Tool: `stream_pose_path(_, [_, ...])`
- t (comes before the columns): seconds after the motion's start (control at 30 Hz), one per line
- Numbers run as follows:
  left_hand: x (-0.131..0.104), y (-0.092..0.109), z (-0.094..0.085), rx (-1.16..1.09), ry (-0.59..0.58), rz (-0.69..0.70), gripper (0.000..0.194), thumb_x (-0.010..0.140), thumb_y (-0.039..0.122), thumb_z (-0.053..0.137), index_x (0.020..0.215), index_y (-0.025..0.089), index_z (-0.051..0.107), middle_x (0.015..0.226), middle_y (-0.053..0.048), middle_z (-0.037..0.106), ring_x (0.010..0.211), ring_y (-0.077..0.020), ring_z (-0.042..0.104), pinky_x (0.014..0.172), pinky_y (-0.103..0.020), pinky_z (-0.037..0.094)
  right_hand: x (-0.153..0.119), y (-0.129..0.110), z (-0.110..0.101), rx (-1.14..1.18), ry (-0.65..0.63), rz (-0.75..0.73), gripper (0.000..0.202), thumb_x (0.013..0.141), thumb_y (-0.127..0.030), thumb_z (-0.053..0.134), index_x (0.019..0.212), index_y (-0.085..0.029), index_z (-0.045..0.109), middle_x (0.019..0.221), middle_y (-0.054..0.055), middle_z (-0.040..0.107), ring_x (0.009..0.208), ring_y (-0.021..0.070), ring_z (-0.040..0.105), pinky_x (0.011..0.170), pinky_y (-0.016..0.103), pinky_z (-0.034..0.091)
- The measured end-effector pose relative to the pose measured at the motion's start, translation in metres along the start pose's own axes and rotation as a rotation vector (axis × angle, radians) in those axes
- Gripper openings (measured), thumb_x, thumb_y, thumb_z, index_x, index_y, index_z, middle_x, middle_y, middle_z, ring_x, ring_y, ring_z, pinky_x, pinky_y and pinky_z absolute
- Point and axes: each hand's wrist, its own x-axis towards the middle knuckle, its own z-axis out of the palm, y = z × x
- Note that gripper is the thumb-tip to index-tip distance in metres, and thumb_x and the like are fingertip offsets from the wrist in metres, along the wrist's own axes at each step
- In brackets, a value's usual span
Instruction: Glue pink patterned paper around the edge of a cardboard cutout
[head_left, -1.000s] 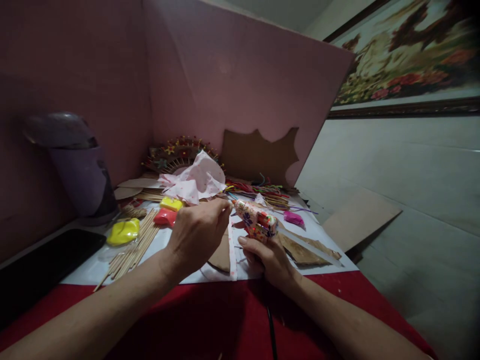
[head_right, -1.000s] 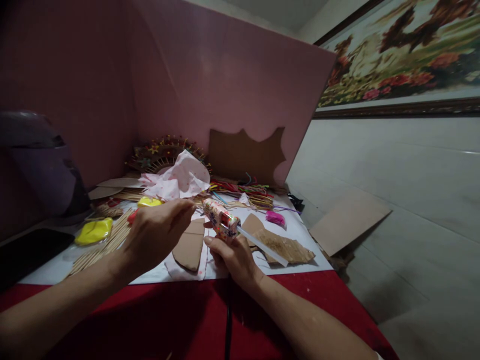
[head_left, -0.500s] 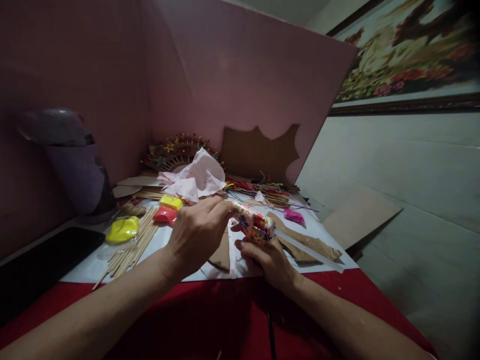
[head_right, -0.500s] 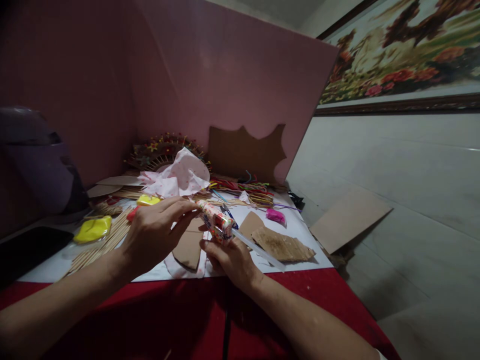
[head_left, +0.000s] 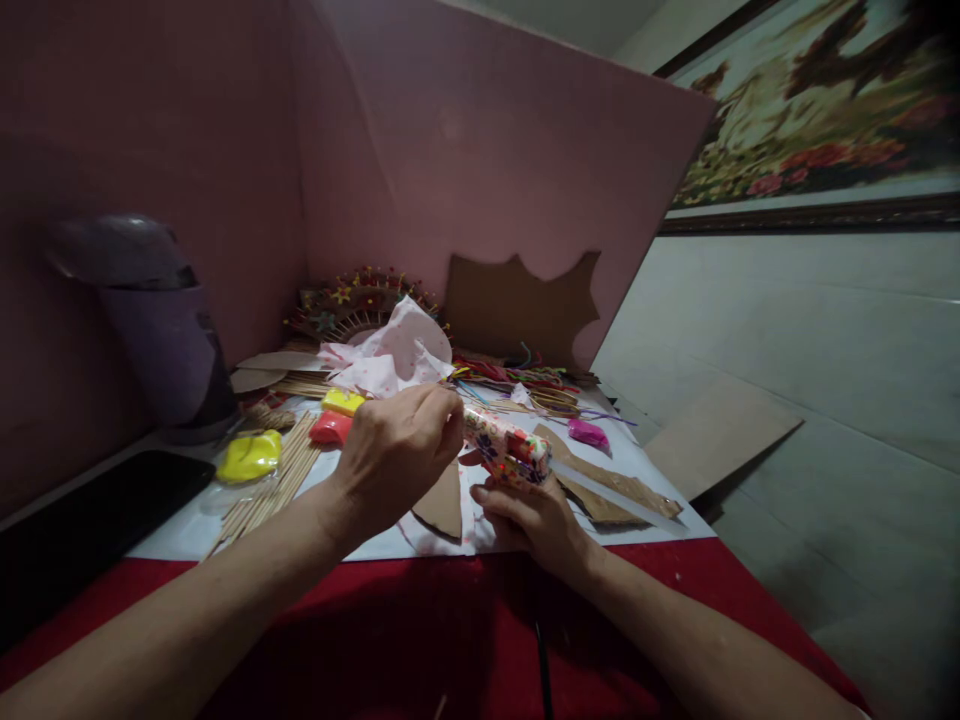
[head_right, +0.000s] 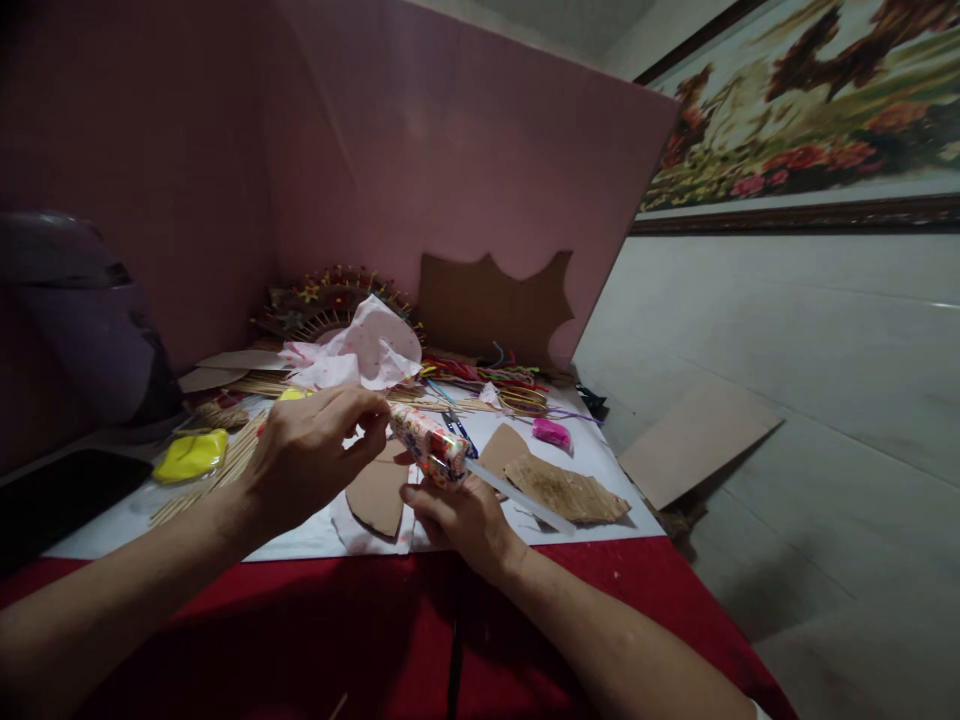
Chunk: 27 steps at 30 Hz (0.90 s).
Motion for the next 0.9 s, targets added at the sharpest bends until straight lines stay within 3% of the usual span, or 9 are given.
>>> stream_pose_path(0.13, [0.003, -0.006, -0.003, -0.059, 0.127, -0.162, 0.011, 0.080, 0.013, 0.051, 0.073, 0.015, 0.059, 0.062, 0.000, 0.060, 0.055, -0.0119, 0.054, 0.057, -0.026, 0.043, 0.000, -0.003, -0.002, -0.030, -0.057, 0.015, 0.017, 0.074, -0.033, 0.062, 0.081, -0.018, 0.061, 0.041, -0.009, 0.036, 0.037, 0.0074, 0.027, 0.039, 0.023, 0.019])
stream_pose_path(0.23, [0.004, -0.007, -0.003, -0.209, 0.155, -0.291, 0.006, 0.079, 0.016, 0.056, 0.073, 0.017, 0.059, 0.063, 0.002, 0.061, 0.055, -0.0105, 0.054, 0.058, -0.025, 0.045, 0.002, 0.000, -0.004, 0.041, -0.076, 0.042, 0.016, 0.074, -0.033, 0.061, 0.073, -0.017, 0.059, 0.039, -0.010, 0.033, 0.035, 0.0068, 0.026, 0.037, 0.023, 0.018])
stream_pose_path(0.53, [0.009, 0.000, 0.001, -1.168, -0.083, -0.819, 0.010, 0.072, 0.024, 0.065, 0.074, 0.014, 0.062, 0.062, 0.001, 0.058, 0.049, -0.0093, 0.049, 0.041, -0.021, 0.043, 0.016, 0.009, -0.009, 0.321, 0.066, 0.071, 0.033, 0.069, -0.028, 0.063, 0.099, -0.017, 0.055, 0.041, -0.013, 0.037, 0.031, 0.0038, 0.020, 0.033, 0.018, 0.014])
stream_pose_path(0.77, [0.003, 0.001, 0.008, -1.414, -0.250, -0.923, 0.009, 0.081, 0.024, 0.051, 0.073, 0.019, 0.050, 0.062, 0.005, 0.044, 0.052, -0.0090, 0.044, 0.040, -0.020, 0.040, 0.015, 0.004, -0.009, 0.337, 0.094, 0.071, 0.035, 0.065, -0.029, 0.065, 0.096, -0.017, 0.056, 0.041, -0.012, 0.036, 0.033, 0.0041, 0.020, 0.033, 0.017, 0.014])
stream_pose_path(0.9, [0.000, 0.002, 0.011, -1.494, -0.296, -0.979, 0.020, 0.085, 0.023, 0.040, 0.065, 0.021, 0.039, 0.057, 0.007, 0.030, 0.043, -0.0076, 0.033, 0.033, -0.017, 0.031, 0.015, 0.005, -0.009, 0.348, 0.091, 0.067, 0.034, 0.066, -0.028, 0.064, 0.097, -0.017, 0.056, 0.041, -0.012, 0.036, 0.033, 0.0044, 0.020, 0.033, 0.017, 0.014])
